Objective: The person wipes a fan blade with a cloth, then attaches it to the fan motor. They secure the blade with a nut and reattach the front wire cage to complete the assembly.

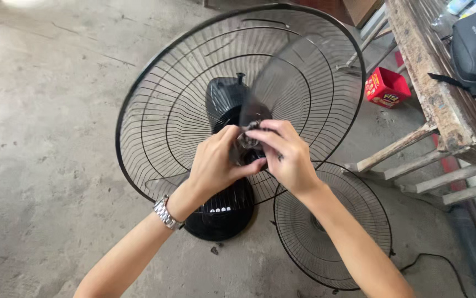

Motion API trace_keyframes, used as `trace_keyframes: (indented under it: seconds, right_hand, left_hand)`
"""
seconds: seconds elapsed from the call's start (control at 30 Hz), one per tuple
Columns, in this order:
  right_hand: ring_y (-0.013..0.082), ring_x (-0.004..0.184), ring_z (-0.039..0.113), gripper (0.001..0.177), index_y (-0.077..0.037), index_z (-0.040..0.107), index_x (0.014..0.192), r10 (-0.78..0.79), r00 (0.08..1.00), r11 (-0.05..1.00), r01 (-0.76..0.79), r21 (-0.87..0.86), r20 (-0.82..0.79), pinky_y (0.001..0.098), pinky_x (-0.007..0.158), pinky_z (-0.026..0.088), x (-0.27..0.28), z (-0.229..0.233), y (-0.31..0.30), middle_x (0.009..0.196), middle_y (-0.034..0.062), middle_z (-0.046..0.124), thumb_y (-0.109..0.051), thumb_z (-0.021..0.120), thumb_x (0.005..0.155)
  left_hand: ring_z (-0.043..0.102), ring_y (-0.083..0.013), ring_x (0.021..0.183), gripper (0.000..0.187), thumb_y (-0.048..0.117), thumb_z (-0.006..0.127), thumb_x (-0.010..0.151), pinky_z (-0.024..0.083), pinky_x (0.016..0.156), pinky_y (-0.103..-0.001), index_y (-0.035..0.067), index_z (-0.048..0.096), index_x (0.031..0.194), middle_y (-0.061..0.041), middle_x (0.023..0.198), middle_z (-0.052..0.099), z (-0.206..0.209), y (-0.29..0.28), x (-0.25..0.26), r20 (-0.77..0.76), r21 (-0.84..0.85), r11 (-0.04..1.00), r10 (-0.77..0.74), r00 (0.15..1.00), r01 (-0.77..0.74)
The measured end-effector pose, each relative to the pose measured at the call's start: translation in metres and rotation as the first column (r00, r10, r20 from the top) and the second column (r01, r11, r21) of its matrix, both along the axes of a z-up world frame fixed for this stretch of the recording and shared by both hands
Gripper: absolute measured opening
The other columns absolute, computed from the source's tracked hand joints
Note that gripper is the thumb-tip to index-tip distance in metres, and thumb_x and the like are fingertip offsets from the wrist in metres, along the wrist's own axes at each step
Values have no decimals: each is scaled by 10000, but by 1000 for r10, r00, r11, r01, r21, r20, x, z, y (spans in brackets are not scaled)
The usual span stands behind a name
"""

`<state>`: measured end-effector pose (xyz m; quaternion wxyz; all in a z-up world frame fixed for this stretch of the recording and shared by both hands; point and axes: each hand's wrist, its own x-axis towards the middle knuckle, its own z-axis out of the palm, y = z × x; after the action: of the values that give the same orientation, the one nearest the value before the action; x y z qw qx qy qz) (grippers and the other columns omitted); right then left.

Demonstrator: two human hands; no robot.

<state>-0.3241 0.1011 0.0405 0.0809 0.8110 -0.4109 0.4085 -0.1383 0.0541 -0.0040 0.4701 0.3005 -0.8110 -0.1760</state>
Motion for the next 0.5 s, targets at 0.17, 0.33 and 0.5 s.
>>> trace_keyframes:
  seconds: [0.17, 0.33, 0.5]
  right_hand:
    - [275, 1027, 687, 369, -57, 747, 1056, -196, 979, 980, 198, 28, -58, 372, 897, 571, -31, 12, -1, 1103, 110, 712, 170, 587, 814]
    - [158, 1019, 685, 279, -10, 682, 1146, -131, 746, 820, -289, 493, 653, 300, 948, 549, -41, 3, 5, 1079, 47, 717, 118, 558, 932]
    - [134, 966, 680, 220, 45, 667, 1108, -273, 197, 606, -726, 327, 942, 277, 933, 550, -40, 5, 2, 1051, 78, 709, -82, 532, 989]
  left_hand:
    - [701, -214, 783, 616, 506, 866, 777, 560, 674, -333, 13, 622, 1054, -62, 963, 704, -9, -2, 2, -25, -55, 998, -2, 1000, 1]
    - [694, -263, 818, 844, 555, 918, 666, 544, 712, -388, -60, 577, 1133, -147, 994, 693, -17, -5, -1, 80, -66, 997, 32, 996, -26]
    - [699, -307, 962, 890, 532, 913, 693, 555, 838, -402, -71, 513, 1211, -196, 1059, 682, -29, 1, -7, -37, -16, 1000, 2, 999, -2]
